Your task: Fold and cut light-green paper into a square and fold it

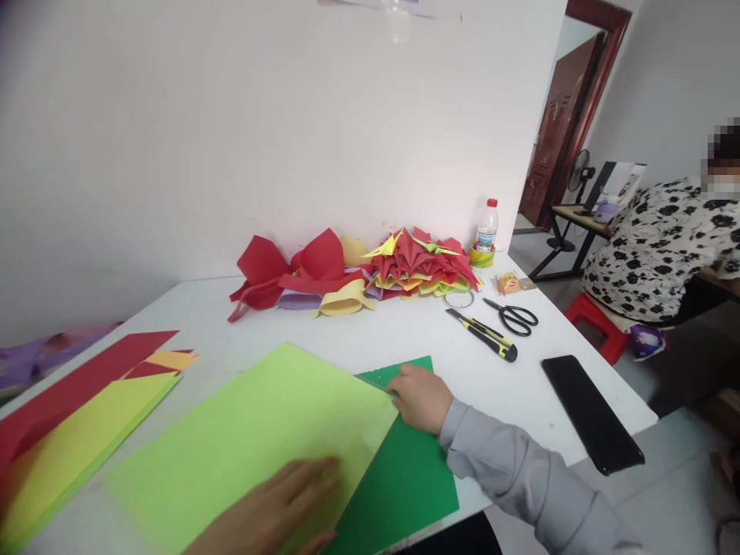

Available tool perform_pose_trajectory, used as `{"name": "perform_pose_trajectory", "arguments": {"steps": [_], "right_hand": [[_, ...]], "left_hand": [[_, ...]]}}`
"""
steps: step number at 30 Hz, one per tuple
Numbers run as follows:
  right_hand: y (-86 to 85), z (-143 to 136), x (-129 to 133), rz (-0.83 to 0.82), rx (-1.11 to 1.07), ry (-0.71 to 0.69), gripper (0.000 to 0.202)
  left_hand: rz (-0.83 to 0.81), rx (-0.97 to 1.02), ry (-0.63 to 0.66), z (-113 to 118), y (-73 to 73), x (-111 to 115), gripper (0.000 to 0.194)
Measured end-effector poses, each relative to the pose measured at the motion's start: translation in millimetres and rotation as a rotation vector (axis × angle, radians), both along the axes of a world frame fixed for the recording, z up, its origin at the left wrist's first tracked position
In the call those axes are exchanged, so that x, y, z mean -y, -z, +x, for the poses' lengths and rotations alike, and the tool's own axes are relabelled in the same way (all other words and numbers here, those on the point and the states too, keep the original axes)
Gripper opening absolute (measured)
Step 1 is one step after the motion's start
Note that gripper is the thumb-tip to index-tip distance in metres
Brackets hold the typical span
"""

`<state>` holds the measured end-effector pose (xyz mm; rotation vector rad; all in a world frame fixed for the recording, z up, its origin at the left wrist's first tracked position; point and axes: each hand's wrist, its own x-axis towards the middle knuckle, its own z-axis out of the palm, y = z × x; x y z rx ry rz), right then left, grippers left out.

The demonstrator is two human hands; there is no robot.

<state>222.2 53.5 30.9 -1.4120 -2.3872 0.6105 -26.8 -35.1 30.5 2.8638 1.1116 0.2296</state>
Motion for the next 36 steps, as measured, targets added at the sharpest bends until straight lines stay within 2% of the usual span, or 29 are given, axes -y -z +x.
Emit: {"name": "perform_pose_trajectory", "arguments": {"steps": [2, 3, 8, 13, 17, 20, 22, 23, 26, 28, 31, 35, 36], "right_hand": [[-1.0, -0.9, -6.7, -0.022, -0.01, -0.015, 0.015], [-1.5, -1.2, -9.6, -0.032, -0.015, -0.022, 0.012], [-4.9, -1.7, -11.3, -0.016, -0.056, -0.077, 0.013], [-10.3, 18.9, -3.0, 0.004, -0.138, -0.288, 0.013], [-4.7, 44.1, -2.7, 0.038, -0.282, -0.448, 0.014], [0.1, 49.0, -2.1, 0.078, -0.262, -0.457, 0.013], [-1.1, 44.6, 1.2, 0.121, -0.188, -0.391, 0.004], [-3.1, 40.8, 3.8, 0.147, -0.138, -0.35, 0.007], [-11.6, 27.6, 15.0, 0.265, 0.066, -0.283, 0.037], [-16.3, 19.5, 23.8, 0.37, 0.199, -0.302, 0.04], [-18.0, 9.7, 35.8, 0.513, 0.244, -0.372, 0.03], [-10.1, -2.4, 45.1, 0.707, 0.168, -0.447, 0.003], [-7.0, -5.4, 46.1, 0.741, 0.15, -0.453, 0.008]], "left_hand": [[0.05, 0.002, -0.024, -4.9, -6.5, -17.4, 0.056], [0.054, 0.009, -0.029, -6.7, -6.8, -25.9, 0.059], [-0.03, 0.021, -0.067, -4.7, 9.0, -54.6, 0.05], [-0.031, 0.034, -0.143, -3.3, 26.1, -67.1, 0.045], [0.004, 0.014, -0.132, -3.0, 27.0, -68.9, 0.047], [0.032, -0.019, -0.14, 3.1, 21.8, -64.5, 0.063], [0.033, -0.043, -0.166, 9.1, 17.7, -60.5, 0.075], [0.022, -0.057, -0.178, 12.2, 15.7, -58.6, 0.079], [-0.03, -0.105, -0.201, 20.2, 10.2, -54.7, 0.085], [-0.052, -0.132, -0.211, 23.8, 7.5, -53.5, 0.086], [-0.059, -0.147, -0.225, 26.9, 6.0, -52.5, 0.087], [-0.046, -0.121, -0.229, 27.7, 8.0, -51.3, 0.083], [-0.041, -0.121, -0.228, 27.6, 9.2, -51.0, 0.083]]}}
